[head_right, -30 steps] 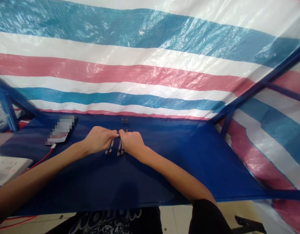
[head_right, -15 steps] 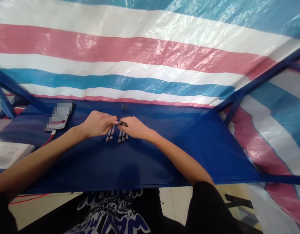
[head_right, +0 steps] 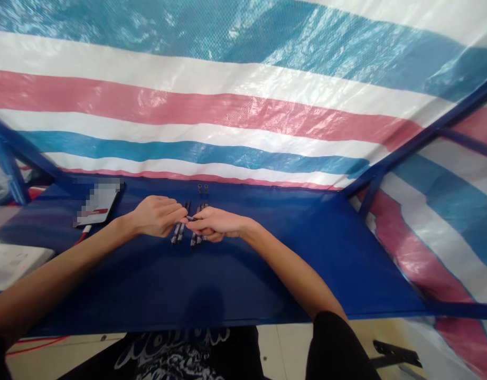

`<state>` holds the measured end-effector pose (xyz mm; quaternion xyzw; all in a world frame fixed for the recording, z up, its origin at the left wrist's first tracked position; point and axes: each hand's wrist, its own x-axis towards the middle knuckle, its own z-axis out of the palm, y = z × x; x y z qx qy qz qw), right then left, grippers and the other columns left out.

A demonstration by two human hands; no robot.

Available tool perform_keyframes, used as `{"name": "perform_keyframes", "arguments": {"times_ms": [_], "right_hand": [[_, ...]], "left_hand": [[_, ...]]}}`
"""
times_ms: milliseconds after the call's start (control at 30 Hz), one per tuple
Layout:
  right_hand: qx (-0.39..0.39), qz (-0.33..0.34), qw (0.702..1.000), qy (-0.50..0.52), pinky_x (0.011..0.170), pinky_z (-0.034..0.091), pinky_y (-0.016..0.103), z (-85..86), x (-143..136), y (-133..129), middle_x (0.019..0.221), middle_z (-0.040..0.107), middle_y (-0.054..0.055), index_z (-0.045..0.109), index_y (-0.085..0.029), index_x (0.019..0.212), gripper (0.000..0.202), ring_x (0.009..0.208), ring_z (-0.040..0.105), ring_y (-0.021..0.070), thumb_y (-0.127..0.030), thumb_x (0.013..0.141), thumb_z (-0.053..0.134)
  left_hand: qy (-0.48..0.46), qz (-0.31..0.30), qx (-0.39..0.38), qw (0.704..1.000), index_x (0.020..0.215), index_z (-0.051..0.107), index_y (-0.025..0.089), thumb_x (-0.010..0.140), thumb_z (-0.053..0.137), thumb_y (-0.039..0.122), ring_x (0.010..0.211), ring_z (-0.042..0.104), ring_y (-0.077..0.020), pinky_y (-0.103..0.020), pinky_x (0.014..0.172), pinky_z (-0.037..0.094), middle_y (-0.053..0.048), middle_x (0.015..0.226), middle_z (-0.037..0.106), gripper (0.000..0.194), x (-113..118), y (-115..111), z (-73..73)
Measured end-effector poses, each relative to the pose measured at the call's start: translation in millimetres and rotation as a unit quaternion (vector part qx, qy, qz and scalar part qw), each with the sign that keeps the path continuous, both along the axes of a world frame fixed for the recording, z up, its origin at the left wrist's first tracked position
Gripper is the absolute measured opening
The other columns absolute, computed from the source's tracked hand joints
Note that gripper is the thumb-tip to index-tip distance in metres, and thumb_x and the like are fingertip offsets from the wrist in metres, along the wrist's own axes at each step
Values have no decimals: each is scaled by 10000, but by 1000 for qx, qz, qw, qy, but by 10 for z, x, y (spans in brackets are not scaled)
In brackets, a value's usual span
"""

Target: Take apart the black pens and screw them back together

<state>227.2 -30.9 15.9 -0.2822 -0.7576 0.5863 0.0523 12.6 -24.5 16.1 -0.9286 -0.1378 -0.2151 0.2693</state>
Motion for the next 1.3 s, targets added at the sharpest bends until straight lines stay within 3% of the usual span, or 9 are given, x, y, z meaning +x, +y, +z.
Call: {"name": "perform_keyframes", "arguments": {"times_ms": [100,267,367,567,667,767,900,1033,1300], "right_hand": [[-23,-4,1000,13,424,231,204,-29,4,23,518,234,-102,399,-200,729,374,407,207,58,-477,975,342],[387,-166,901,-104,591,320,235,-113,-80,-50,791,582,43,520,-159,914,243,668,509,125,-344,988,379],[474,-142,854,-162,608,311,254,-129,-103,-79,818,611,85,529,-143,941,301,730,544,163,-356,1004,326],[131,-78,988,21,501,290,212,19,-7,-41,577,389,-59,407,-197,764,340,476,354,78,-454,980,354],[-139,-2,986,91,404,200,194,12,37,13,509,172,-116,323,-228,745,366,395,143,67,-511,976,297],[-193,-2,976,99,390,174,192,-28,32,35,513,133,-120,319,-228,732,366,396,109,65,-501,975,301],[114,-123,986,6,505,304,213,-60,-29,-11,595,401,-48,483,-170,770,352,498,365,78,-403,989,337],[449,-168,865,-147,632,340,253,-148,-102,-60,891,608,74,564,-137,932,264,727,536,141,-306,994,371],[488,-114,844,-189,606,295,256,-205,-101,-1,870,650,78,540,-144,968,328,712,564,157,-372,1018,309]], "left_hand": [[-1,17,-35,999,639,502,179,933,348,227,482,453,-116,-249,491,313,14,527,521,335,-6,32,-23],[-14,138,-181,974,668,528,173,957,337,291,453,476,-120,-257,455,249,11,512,540,366,-25,86,-41],[-13,150,-195,969,658,534,173,949,340,295,447,474,-123,-260,456,234,3,509,540,371,-49,82,-6],[-17,64,-83,994,653,534,170,962,327,297,449,423,-109,-251,461,245,2,509,518,393,-93,35,73],[-20,48,-45,998,625,503,175,964,335,299,457,412,-107,-249,473,268,5,509,508,398,-89,18,95],[-18,47,-59,997,636,496,175,963,332,295,461,431,-105,-249,475,267,4,521,522,385,-91,34,81],[17,114,-171,979,681,514,172,964,332,285,455,481,-109,-248,465,225,7,536,562,355,-72,79,26],[22,185,-239,953,694,516,172,965,349,279,495,542,-129,-243,476,225,0,577,606,336,-2,70,-14],[7,158,-189,969,716,552,161,965,344,317,517,529,-120,-242,471,231,-18,603,602,361,-35,84,-42]]}}
